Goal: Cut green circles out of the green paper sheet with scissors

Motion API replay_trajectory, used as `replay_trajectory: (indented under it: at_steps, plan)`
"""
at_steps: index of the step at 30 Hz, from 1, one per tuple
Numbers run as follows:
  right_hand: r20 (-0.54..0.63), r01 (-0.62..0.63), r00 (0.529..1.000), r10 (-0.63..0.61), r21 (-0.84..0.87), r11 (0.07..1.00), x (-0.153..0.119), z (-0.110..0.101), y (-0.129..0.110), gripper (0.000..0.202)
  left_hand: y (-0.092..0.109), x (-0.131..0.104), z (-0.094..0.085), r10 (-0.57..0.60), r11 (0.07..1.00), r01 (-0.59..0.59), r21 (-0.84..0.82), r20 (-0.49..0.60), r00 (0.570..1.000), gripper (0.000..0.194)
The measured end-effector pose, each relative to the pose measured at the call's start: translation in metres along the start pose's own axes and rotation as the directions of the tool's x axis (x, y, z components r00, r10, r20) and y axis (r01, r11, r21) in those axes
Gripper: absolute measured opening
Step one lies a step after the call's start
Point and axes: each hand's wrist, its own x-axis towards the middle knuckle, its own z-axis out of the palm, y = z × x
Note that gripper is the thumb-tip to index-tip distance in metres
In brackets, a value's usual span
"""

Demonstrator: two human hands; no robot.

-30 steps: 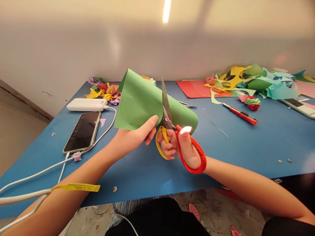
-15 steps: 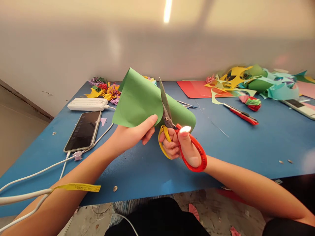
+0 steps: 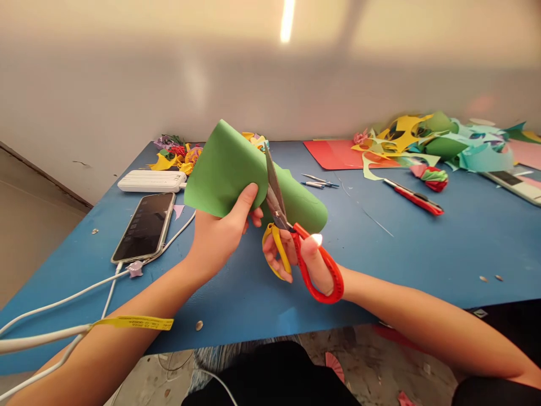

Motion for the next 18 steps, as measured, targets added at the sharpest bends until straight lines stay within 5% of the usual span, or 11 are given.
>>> replay_trajectory:
  at_steps: [7,18]
  plan:
    - [0.120,0.109,0.987,-0.106,-0.013,0.994,0.001,-0.005,0.013,0.073,0.012,-0.001,-0.004,-0.021,0.999,0.016,0.051,0.105,0.994,0.027]
    - [0.069,0.060,0.995,-0.065,0.075,0.995,-0.006,-0.003,-0.001,0.075,0.012,-0.004,-0.003,-0.081,0.994,0.068,0.082,0.166,0.983,0.026]
